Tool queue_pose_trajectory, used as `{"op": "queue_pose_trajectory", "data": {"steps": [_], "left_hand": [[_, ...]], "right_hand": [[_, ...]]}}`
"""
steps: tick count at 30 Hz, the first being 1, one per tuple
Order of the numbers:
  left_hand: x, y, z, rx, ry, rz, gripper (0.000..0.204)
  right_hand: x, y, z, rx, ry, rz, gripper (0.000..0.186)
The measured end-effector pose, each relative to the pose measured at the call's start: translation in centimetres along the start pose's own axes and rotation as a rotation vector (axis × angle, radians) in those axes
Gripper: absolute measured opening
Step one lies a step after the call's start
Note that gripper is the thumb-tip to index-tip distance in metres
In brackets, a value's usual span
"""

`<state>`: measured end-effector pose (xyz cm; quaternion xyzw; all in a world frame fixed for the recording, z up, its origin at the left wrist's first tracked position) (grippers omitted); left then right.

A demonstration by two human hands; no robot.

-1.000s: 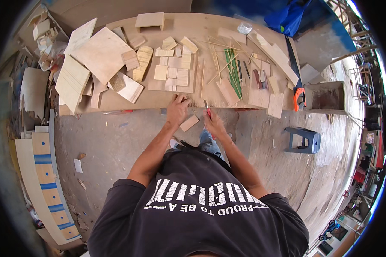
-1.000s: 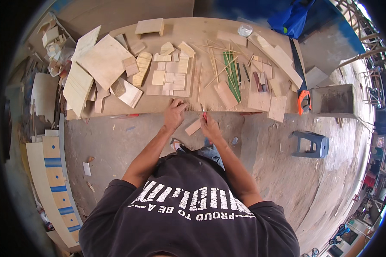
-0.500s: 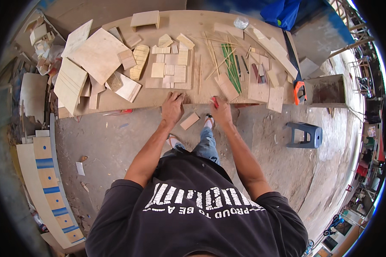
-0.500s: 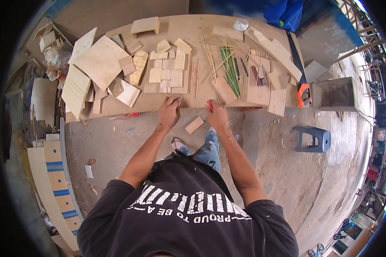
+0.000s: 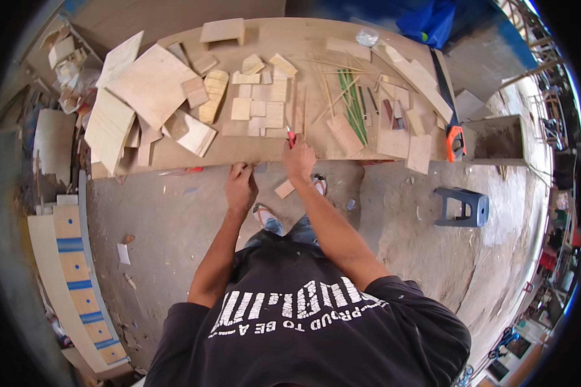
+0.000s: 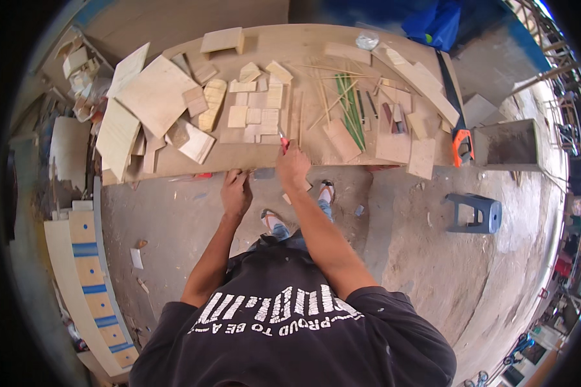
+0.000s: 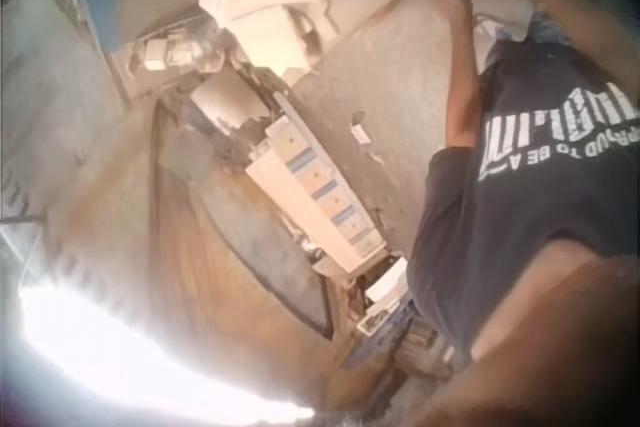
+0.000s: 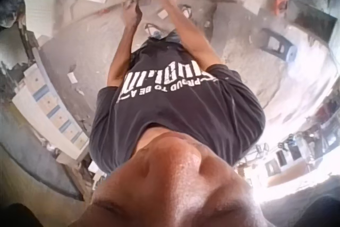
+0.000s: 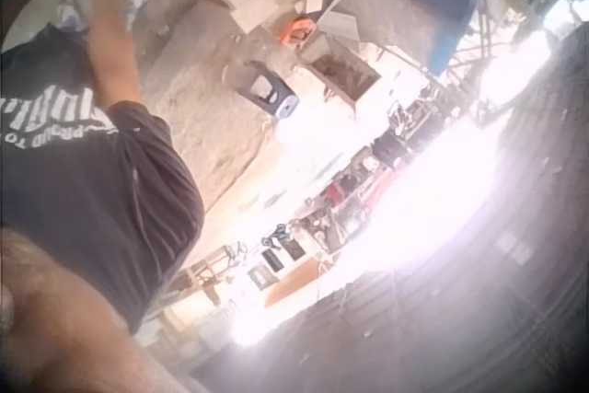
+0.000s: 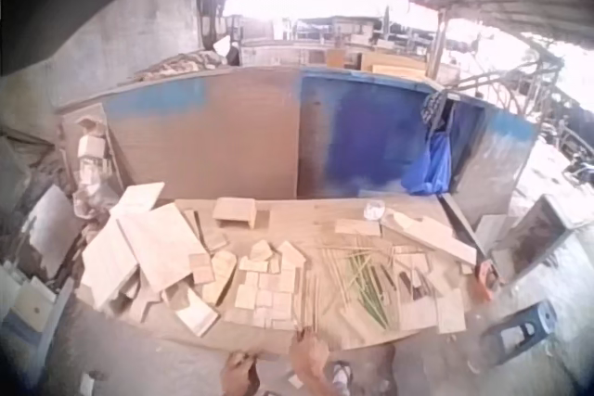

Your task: The person whittles a thin wooden stick using a small utility knife, shaving off pieces of wood over a workbench.

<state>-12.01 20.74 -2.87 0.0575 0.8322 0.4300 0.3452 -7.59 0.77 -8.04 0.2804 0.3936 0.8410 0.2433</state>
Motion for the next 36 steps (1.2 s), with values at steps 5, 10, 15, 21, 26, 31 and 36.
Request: {"op": "queue_pose_trajectory", "data": {"steps": [5, 10, 15, 21, 26, 31, 36], "left_hand": [[1.1, 0.6, 0.5, 0.012, 0.078, -0.026, 0.016], [-0.7, 0.4, -0.1, 0.043, 0.027, -0.056, 0.015], [-1.1, 0.6, 0.5, 0.068, 0.079, -0.070, 0.015], [-2.7, -0.2, -0.5, 0.032, 0.042, -0.039, 0.018], [-6.5, -5.6, -3.5, 0.136, -0.023, 0.009, 0.014], [-7.2, -8.8, -3.8, 0.152, 0.044, 0.071, 0.014], [-5.7, -9.2, -2.7, 0.114, 0.136, -0.003, 0.016]], "right_hand": [[0.4, 0.2, 0.0, 0.014, 0.022, -0.020, 0.016], [0.3, -0.3, 0.2, 0.193, 0.177, -0.028, 0.017], [0.4, 0.6, -0.5, 0.145, 0.168, 0.050, 0.019], [-1.5, 2.7, -3.8, 0.013, 0.339, 0.254, 0.025], [-18.2, 11.8, 5.3, -0.063, 0.326, 0.097, 0.032], [-21.2, 21.6, 14.7, -0.375, 0.390, -0.095, 0.035], [-12.2, 8.3, 6.3, 0.091, 0.353, 0.151, 0.032]]}}
Point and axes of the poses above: each hand's wrist, its own x-axis away from the middle knuckle, its own y-axis out of the back of the hand, z = x × y, the point moved 10 cm from there along -x, towards the middle knuckle, and after that the axes turned 15 degrees about -y, right-handed, at the moved point
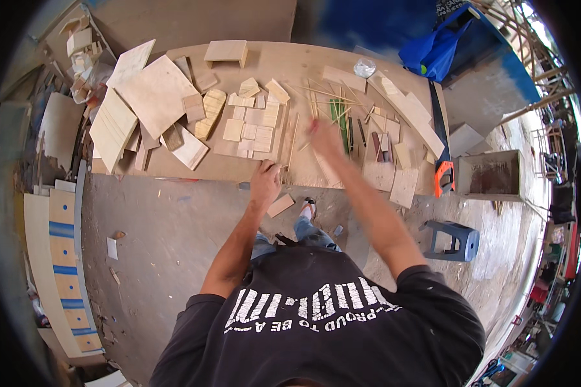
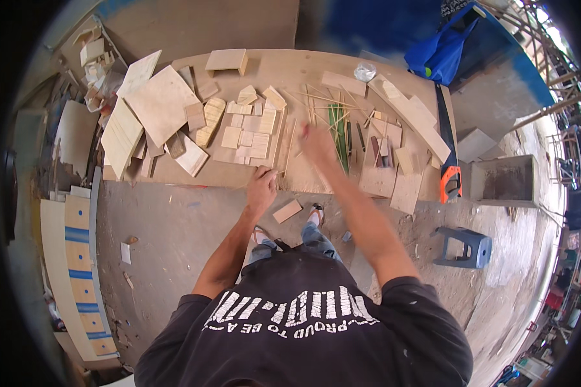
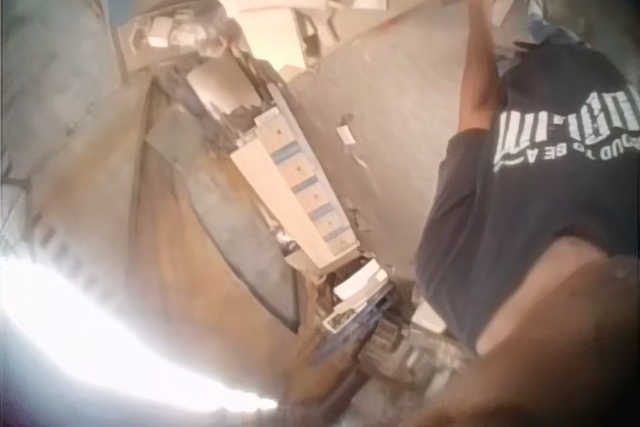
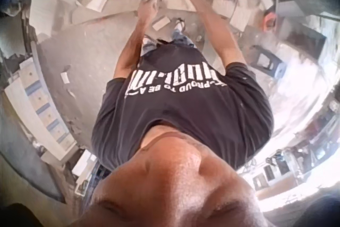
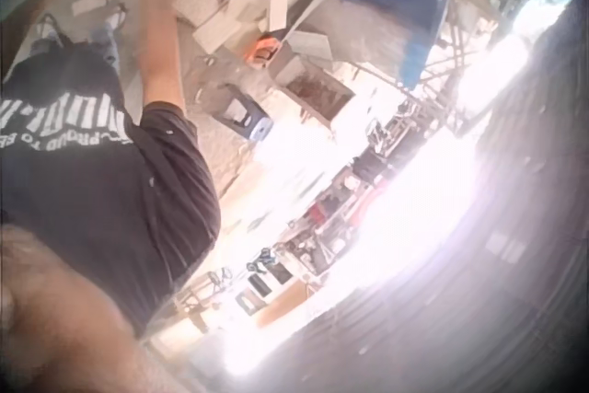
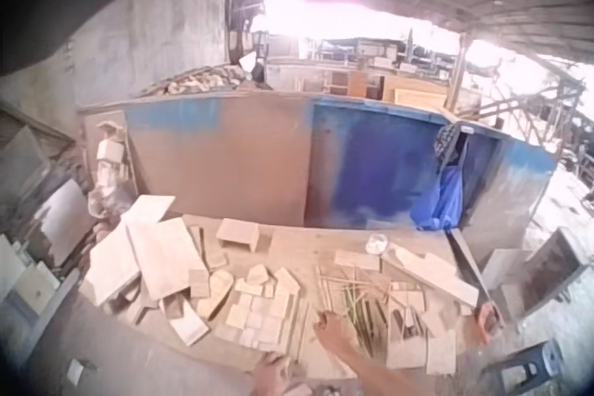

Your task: The person whittles a thin wooden stick using a small utility knife, shaving off pieces of wood over a workbench.

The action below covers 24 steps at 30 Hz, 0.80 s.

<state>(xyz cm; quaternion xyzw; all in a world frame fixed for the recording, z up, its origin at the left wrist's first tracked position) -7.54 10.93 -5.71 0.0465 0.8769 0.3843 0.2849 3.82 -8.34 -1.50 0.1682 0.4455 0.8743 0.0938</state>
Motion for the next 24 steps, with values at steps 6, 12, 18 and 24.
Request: {"op": "queue_pose_trajectory", "data": {"steps": [6, 12, 18, 24], "left_hand": [[-0.8, 0.3, -1.4, -0.058, -0.039, -0.062, 0.021], [-1.3, -2.4, -2.8, -0.056, -0.209, 0.037, 0.033], [-1.1, -2.5, -3.1, 0.060, -0.366, 0.132, 0.036], [-1.0, -2.9, -3.1, 0.065, -0.388, 0.160, 0.033]], "right_hand": [[3.6, -6.7, -3.5, 0.161, -0.117, 0.083, 0.026], [3.9, -1.8, -5.7, 0.068, 0.077, -0.195, 0.026], [12.5, -3.9, -10.8, -0.400, 0.085, -0.017, 0.023], [18.8, -8.4, -9.9, -0.443, 0.013, -0.146, 0.022]]}}
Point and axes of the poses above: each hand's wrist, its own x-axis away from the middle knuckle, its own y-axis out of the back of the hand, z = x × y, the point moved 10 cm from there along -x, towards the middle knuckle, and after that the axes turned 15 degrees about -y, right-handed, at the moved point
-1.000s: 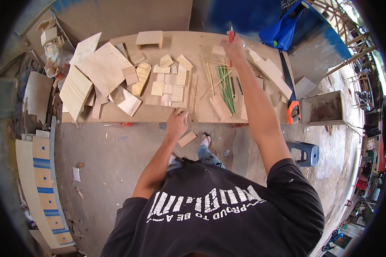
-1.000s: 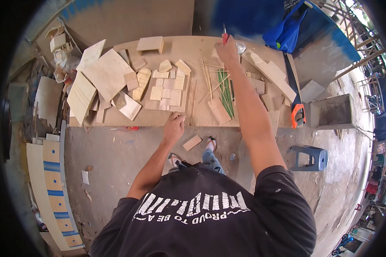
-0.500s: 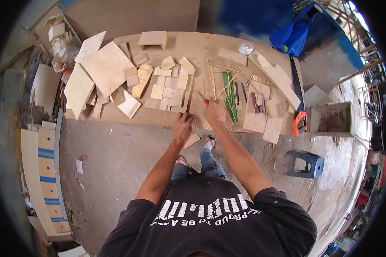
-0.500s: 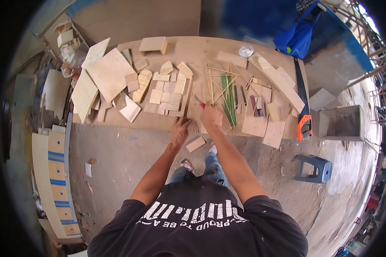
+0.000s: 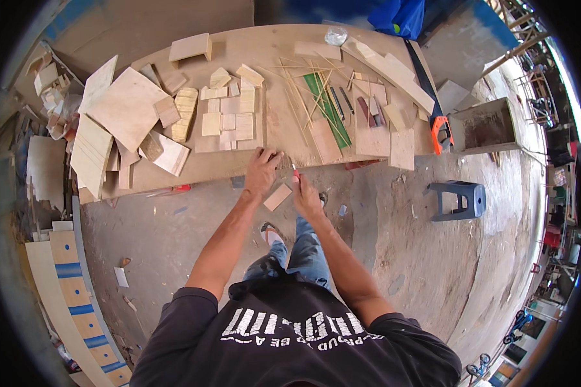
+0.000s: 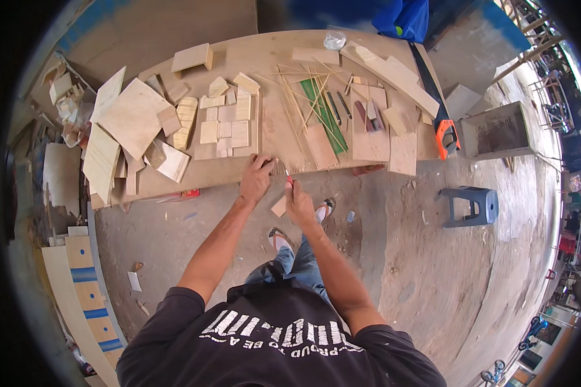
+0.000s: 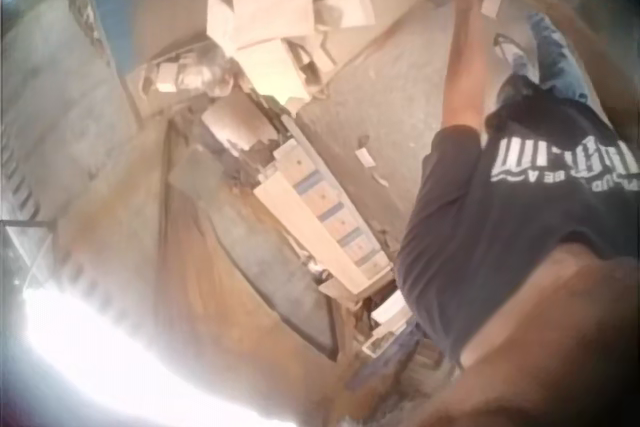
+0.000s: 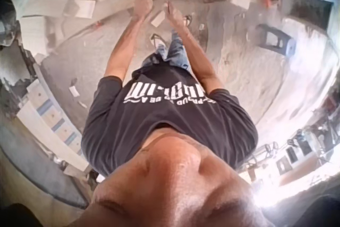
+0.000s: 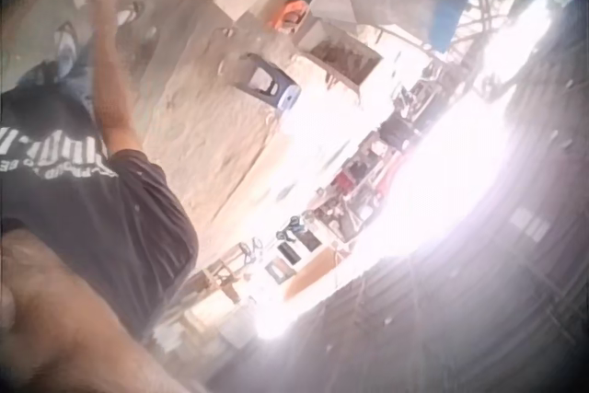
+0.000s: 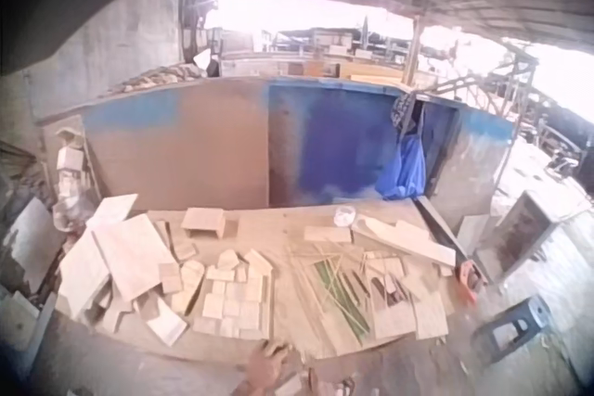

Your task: The person whittles a thin wooden stick using a small utility knife, shaving off pieces of wood over a workbench.

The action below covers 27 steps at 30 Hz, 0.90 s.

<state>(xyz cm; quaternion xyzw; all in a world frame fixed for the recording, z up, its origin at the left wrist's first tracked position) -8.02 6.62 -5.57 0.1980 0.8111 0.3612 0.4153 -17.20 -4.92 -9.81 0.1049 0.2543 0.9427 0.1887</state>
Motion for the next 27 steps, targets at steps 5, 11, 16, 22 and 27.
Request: {"op": "queue_pose_trajectory", "data": {"steps": [5, 11, 16, 22, 27], "left_hand": [[0.6, -0.5, 0.2, -0.008, 0.011, 0.044, 0.036], [0.3, -0.5, 0.1, -0.035, 0.007, 0.032, 0.040], [0.4, 0.1, -0.3, -0.039, 0.036, 0.042, 0.041], [4.2, 4.3, 1.1, -0.017, 0.218, -0.210, 0.036], [4.6, 6.7, 1.2, -0.058, 0.307, -0.327, 0.032]], "right_hand": [[-0.5, 1.9, -1.0, 0.121, -0.223, -0.088, 0.024], [-5.2, 11.1, 2.1, 0.427, -0.179, -0.360, 0.047], [-6.9, 10.2, 0.5, 0.492, -0.085, -0.343, 0.056], [-3.6, 9.6, 5.4, 0.380, -0.037, -0.360, 0.042], [-3.9, 3.2, 6.6, 0.346, 0.030, -0.230, 0.040]]}}
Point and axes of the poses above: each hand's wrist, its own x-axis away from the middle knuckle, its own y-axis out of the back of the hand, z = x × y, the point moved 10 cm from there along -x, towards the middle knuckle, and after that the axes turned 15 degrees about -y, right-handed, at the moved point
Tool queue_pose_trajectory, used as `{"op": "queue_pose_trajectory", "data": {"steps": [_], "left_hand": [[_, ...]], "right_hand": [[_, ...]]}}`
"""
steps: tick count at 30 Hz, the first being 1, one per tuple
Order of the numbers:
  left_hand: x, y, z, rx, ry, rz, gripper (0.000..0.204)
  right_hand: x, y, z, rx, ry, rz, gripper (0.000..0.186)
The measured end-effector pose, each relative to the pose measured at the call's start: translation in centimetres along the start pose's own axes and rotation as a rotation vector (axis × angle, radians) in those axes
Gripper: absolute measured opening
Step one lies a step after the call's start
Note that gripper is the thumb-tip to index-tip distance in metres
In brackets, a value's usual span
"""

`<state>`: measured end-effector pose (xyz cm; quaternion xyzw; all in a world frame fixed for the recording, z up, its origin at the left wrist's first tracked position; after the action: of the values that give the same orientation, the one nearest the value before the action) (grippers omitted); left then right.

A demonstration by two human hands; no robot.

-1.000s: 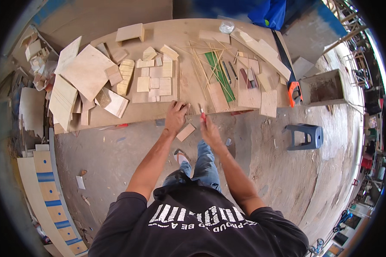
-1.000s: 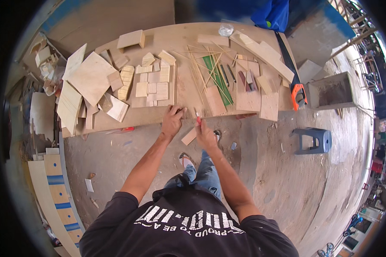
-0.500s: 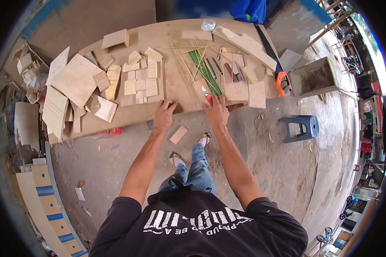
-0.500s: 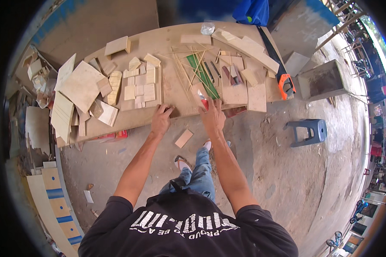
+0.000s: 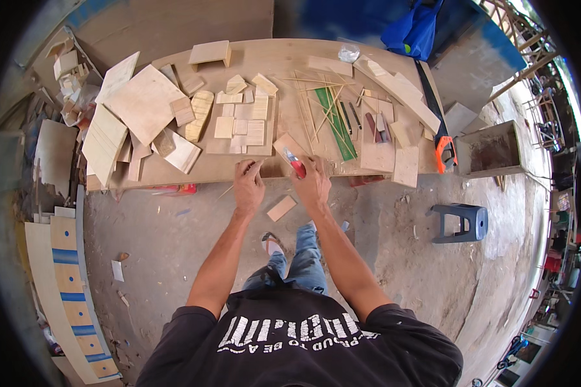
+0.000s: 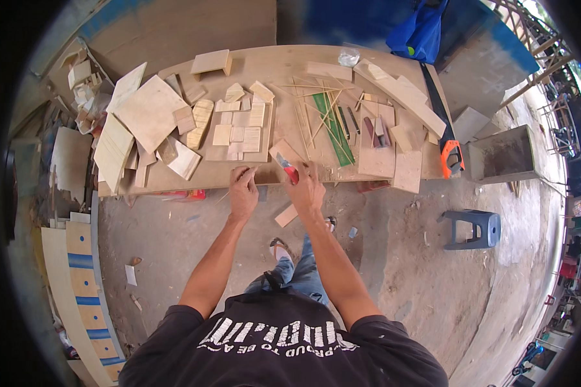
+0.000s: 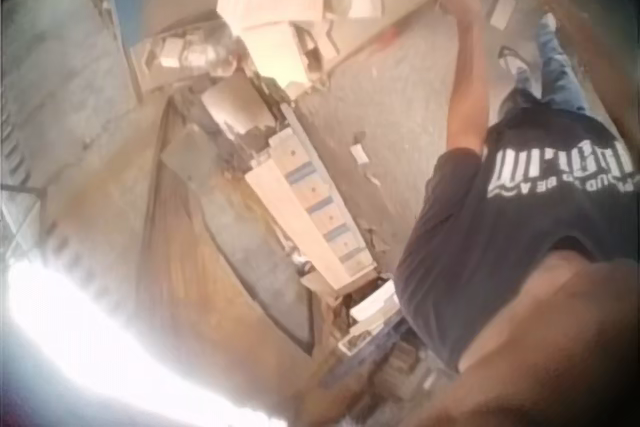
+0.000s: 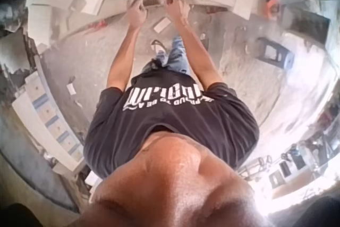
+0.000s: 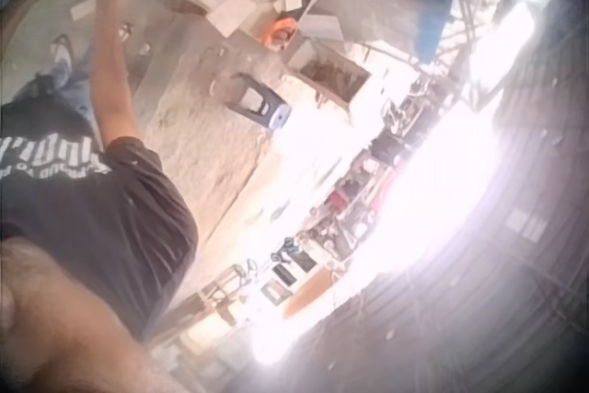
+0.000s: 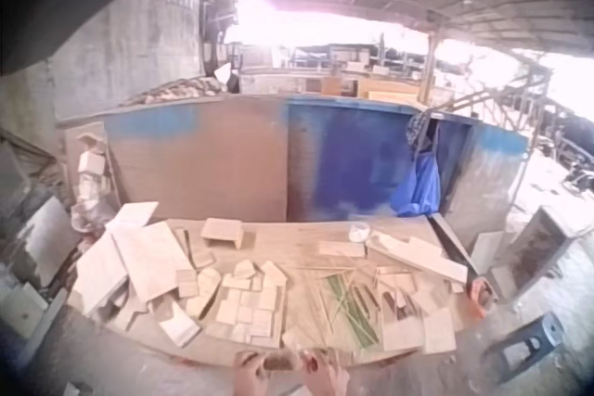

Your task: The person whittles a thin wooden stick using a small utility knife, shaving off pieces of wood over a workbench.

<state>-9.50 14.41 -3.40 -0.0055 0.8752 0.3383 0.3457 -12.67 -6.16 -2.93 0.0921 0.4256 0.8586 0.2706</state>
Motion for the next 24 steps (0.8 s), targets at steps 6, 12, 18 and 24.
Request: {"op": "queue_pose_trajectory", "data": {"steps": [6, 12, 18, 24], "left_hand": [[-0.1, 0.6, 0.1, 0.007, 0.002, -0.026, 0.026], [-0.1, -0.1, -0.5, 0.038, -0.032, 0.016, 0.027], [-0.5, -1.0, -1.0, 0.084, 0.015, 0.011, 0.027], [-1.4, -3.9, -1.5, 0.053, -0.107, 0.131, 0.027]], "right_hand": [[-2.1, -1.4, -2.3, 0.030, 0.119, 0.069, 0.040], [-5.6, 0.0, -2.4, -0.007, 0.211, 0.164, 0.046], [-4.9, 0.0, -2.1, 0.018, 0.307, 0.294, 0.048], [-5.2, -0.9, -1.5, 0.040, 0.279, 0.348, 0.052]]}}
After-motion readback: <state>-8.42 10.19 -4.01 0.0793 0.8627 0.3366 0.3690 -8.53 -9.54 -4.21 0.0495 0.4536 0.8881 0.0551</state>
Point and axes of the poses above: each hand's wrist, its own x-axis away from the middle knuckle, its own y-axis out of the back of the hand, z = x × y, the point moved 10 cm from there along -x, towards the middle knuckle, and after that the axes turned 15 degrees about -y, right-handed, at the moved point
